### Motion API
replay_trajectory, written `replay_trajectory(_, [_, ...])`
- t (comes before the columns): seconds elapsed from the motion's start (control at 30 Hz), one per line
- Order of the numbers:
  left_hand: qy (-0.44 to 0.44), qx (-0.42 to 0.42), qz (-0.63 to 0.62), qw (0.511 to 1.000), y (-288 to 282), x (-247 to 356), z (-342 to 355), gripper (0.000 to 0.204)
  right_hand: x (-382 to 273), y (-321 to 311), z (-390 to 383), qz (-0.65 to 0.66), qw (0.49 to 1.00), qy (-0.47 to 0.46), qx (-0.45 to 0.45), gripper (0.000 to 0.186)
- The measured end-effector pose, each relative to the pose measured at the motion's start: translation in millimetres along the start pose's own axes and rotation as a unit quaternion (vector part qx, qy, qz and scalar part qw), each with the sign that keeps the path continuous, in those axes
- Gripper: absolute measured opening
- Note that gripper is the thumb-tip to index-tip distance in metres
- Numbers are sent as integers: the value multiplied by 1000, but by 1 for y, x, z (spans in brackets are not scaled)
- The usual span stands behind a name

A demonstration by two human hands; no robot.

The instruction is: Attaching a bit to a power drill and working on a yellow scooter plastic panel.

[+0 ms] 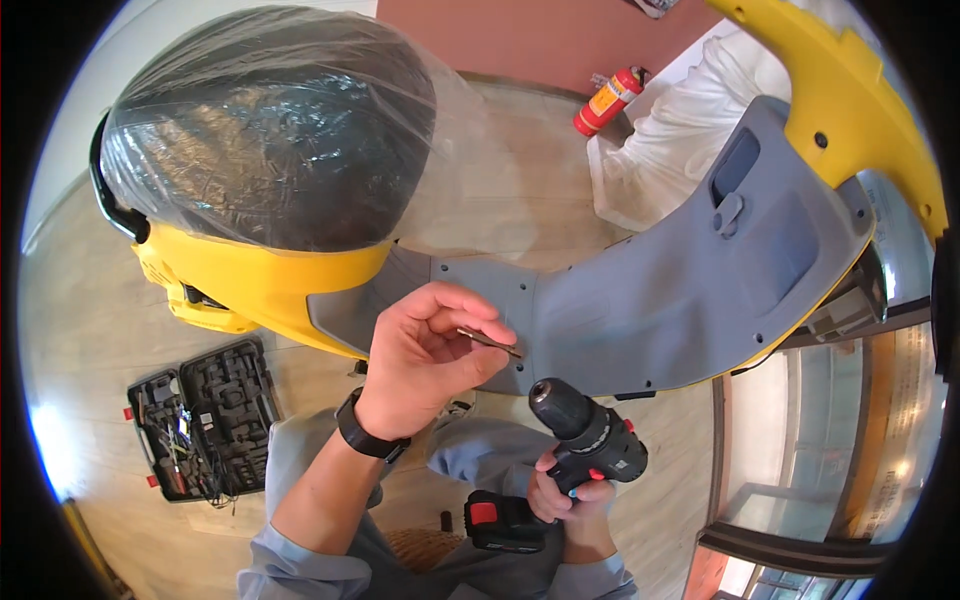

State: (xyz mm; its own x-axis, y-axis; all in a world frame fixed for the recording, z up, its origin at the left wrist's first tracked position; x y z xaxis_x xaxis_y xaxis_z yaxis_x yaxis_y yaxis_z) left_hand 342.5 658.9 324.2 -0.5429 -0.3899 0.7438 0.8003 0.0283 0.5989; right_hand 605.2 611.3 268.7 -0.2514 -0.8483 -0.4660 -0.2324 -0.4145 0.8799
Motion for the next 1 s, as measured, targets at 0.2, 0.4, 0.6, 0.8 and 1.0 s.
replay_trajectory(0.2, [1,21,28,999,8,-2,2,29,-7,1,1,8,990,-58,124,68])
replay_trajectory(0.4, [65,40,35,996,11,-12,2,26,-9,0,1,-3,993,-47,106,69])
replay_trajectory(0.6, [57,21,62,996,13,-19,-3,25,-9,2,2,-9,996,-24,86,70])
replay_trajectory(0.8, [54,35,71,995,13,-18,-3,25,-7,1,5,7,998,-20,67,71])
replay_trajectory(1.0, [37,37,55,997,12,-20,-5,24,-7,4,9,1,998,-2,63,72])
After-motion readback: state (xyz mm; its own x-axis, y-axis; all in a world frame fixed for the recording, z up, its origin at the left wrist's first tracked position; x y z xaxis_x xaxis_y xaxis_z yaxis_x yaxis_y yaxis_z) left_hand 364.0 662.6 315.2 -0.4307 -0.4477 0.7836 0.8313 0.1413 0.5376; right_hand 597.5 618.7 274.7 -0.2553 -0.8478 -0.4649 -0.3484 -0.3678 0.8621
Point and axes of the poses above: each hand's wrist, its own z-axis towards the middle knuckle, its own y-axis out of the palm, x = y × z, the point moved 3 cm from there along z, towards the middle knuckle, and after that the axes turned 13 degrees about y, right-handed, at the moved point
